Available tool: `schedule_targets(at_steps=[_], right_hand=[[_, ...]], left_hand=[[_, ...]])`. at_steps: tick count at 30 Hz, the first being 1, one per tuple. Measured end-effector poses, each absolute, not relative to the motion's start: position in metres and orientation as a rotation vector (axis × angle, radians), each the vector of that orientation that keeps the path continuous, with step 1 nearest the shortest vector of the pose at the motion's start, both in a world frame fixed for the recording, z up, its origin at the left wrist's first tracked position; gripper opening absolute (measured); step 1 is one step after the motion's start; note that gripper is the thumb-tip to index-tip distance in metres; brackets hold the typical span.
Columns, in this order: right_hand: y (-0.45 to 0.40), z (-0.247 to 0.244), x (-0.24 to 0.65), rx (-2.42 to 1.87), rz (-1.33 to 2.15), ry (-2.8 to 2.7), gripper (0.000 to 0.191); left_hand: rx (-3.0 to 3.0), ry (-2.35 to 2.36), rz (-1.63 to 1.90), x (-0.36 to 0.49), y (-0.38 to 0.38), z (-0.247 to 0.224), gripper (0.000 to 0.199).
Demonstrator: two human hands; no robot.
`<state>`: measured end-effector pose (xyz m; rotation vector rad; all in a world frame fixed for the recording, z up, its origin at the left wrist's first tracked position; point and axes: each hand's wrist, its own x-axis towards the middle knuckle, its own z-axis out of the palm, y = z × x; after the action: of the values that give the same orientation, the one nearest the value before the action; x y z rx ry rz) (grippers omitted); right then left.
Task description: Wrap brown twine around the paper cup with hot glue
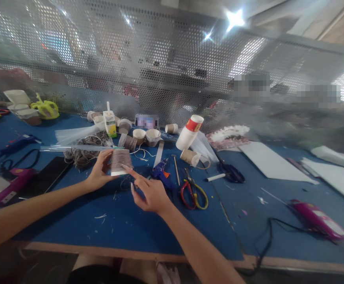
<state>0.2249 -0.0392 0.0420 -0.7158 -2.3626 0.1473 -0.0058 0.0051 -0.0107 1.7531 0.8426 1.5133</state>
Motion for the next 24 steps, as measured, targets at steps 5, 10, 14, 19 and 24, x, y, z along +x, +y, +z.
schedule_targets(at_steps=[5,10,14,19,24], right_hand=[[-0.0374,0.0385,0.2275,-0.710,-0.052,-2.354,0.010],[-0.0366,0.0359,0.2291,-0.713,-0.098,-2.326,0.014],[-0.0365,0.0338,0.2314,-0.726,-0.104,-2.300,0.016],[-0.0373,0.0337,0.2334,-0.690,-0.162,-2.284,0.016],[-0.0418,0.0365,0.2335,-0.661,-0.097,-2.180,0.013]], left_hand=[[1.772,0.825,1.525,-0.0063,0.0060,-0.0112,0.073],[1.765,0.855,1.534,-0.0063,0.0062,-0.0112,0.076],[1.768,0.839,1.541,-0.0063,0.0067,-0.0114,0.076],[1.752,0.810,1.546,-0.0064,0.0069,-0.0120,0.075],[1.744,0.842,1.549,-0.0057,0.0069,-0.0127,0.075]])
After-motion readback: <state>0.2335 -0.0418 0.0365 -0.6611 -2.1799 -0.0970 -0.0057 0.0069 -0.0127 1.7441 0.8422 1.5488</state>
